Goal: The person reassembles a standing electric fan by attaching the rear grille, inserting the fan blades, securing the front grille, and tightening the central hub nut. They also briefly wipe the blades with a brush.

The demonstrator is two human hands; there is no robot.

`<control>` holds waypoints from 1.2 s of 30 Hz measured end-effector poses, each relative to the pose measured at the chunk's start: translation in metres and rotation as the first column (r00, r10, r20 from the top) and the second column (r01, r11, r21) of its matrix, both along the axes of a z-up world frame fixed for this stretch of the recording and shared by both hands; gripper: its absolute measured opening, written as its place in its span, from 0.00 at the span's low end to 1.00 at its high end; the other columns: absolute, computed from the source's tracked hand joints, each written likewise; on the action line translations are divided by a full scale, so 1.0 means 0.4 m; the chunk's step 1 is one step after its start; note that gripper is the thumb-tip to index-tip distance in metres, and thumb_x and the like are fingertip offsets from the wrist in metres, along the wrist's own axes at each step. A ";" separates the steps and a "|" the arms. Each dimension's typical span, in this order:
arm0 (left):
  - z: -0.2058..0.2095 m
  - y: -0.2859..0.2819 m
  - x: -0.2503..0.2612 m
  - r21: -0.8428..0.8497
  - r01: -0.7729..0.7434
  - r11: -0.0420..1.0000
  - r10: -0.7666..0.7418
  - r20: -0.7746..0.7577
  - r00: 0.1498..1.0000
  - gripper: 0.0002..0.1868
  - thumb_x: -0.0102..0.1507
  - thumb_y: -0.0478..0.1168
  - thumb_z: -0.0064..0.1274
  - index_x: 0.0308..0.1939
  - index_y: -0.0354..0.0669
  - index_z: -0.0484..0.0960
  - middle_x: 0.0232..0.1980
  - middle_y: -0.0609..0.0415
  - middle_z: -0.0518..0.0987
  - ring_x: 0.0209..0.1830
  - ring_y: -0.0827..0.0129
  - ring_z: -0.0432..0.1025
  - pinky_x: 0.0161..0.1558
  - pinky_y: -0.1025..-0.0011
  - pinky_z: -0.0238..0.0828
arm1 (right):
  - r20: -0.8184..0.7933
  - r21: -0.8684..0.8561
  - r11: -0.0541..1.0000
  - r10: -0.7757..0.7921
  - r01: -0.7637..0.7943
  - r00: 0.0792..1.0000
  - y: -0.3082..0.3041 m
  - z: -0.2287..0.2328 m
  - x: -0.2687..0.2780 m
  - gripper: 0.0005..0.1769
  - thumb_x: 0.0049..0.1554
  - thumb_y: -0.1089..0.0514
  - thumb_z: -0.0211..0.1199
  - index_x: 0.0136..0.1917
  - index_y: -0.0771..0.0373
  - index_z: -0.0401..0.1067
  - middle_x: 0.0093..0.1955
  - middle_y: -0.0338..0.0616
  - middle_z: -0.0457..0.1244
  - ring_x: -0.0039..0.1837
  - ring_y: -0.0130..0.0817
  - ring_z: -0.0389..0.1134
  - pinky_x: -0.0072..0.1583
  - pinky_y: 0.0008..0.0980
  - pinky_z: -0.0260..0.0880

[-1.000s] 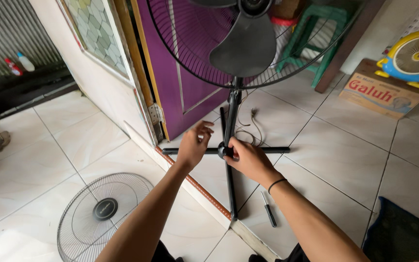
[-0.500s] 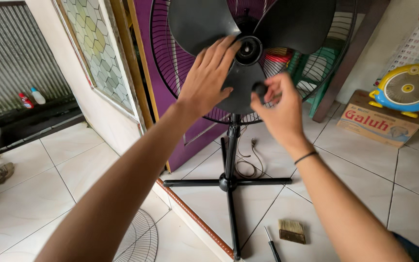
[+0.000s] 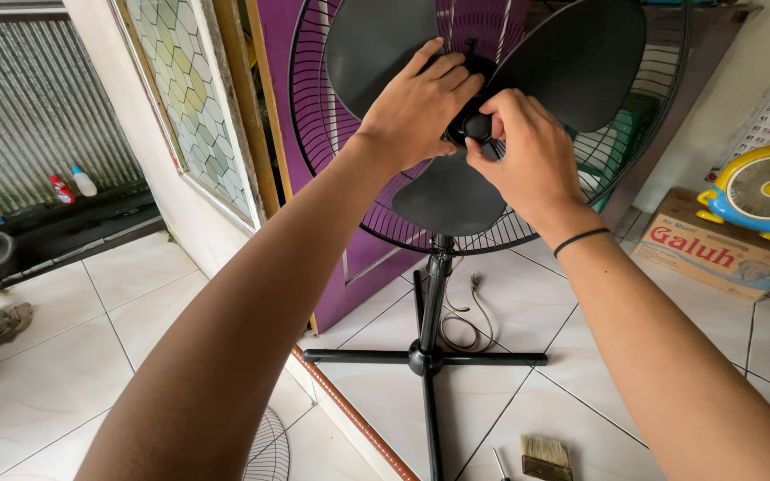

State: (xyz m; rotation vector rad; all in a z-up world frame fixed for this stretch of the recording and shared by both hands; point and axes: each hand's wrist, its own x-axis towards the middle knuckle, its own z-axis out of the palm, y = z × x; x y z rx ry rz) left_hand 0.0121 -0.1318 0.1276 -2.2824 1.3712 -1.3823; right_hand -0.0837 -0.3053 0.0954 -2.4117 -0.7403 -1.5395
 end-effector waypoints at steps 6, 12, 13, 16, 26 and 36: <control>-0.003 0.007 -0.024 -0.080 0.070 0.994 -0.077 -0.094 0.993 0.44 0.53 0.51 0.61 0.70 0.36 0.68 0.65 0.46 0.73 0.72 0.58 0.59 0.76 0.54 0.36 | -0.007 -0.064 0.998 -0.009 0.008 1.000 -0.015 0.006 0.022 0.21 0.53 0.63 0.75 0.53 0.62 0.66 0.41 0.40 0.60 0.45 0.39 0.65 0.52 0.41 0.67; -0.013 -0.003 -0.017 -0.187 0.096 0.978 -0.133 -0.198 0.971 0.35 0.61 0.51 0.56 0.68 0.38 0.72 0.64 0.49 0.76 0.74 0.61 0.58 0.78 0.53 0.34 | -0.011 -0.091 0.995 -0.029 0.028 1.000 -0.018 0.008 0.031 0.21 0.52 0.62 0.75 0.54 0.62 0.68 0.42 0.39 0.60 0.46 0.38 0.64 0.51 0.40 0.66; -0.016 -0.008 -0.013 -0.199 0.084 0.976 -0.126 -0.207 0.970 0.33 0.62 0.51 0.56 0.67 0.39 0.73 0.63 0.50 0.76 0.74 0.62 0.58 0.79 0.53 0.33 | 0.003 -0.110 0.993 -0.042 0.042 0.999 -0.020 0.009 0.031 0.20 0.52 0.62 0.75 0.55 0.62 0.69 0.42 0.38 0.60 0.46 0.38 0.64 0.52 0.40 0.65; -0.030 -0.021 0.000 -0.235 0.103 0.966 -0.142 -0.153 0.978 0.28 0.66 0.50 0.57 0.65 0.39 0.76 0.62 0.52 0.77 0.74 0.62 0.59 0.79 0.50 0.33 | 0.035 -0.152 0.986 -0.070 0.074 0.997 -0.017 0.009 0.034 0.19 0.54 0.62 0.75 0.55 0.61 0.69 0.42 0.38 0.60 0.47 0.38 0.64 0.52 0.39 0.65; -0.052 -0.033 0.031 -0.238 0.122 0.964 -0.138 -0.054 0.989 0.26 0.67 0.49 0.58 0.64 0.37 0.76 0.64 0.51 0.76 0.74 0.59 0.59 0.78 0.51 0.36 | 0.067 -0.072 0.996 -0.055 0.060 0.996 -0.026 -0.017 0.020 0.20 0.57 0.60 0.76 0.58 0.63 0.70 0.44 0.37 0.61 0.48 0.35 0.65 0.51 0.38 0.67; -0.060 -0.030 0.020 -0.273 0.112 0.956 -0.132 -0.055 0.990 0.27 0.67 0.48 0.58 0.65 0.37 0.75 0.63 0.50 0.76 0.73 0.59 0.60 0.77 0.50 0.38 | 0.109 -0.103 0.977 -0.178 0.189 0.978 -0.031 -0.018 0.018 0.15 0.57 0.56 0.77 0.53 0.61 0.75 0.44 0.36 0.62 0.47 0.35 0.66 0.48 0.37 0.68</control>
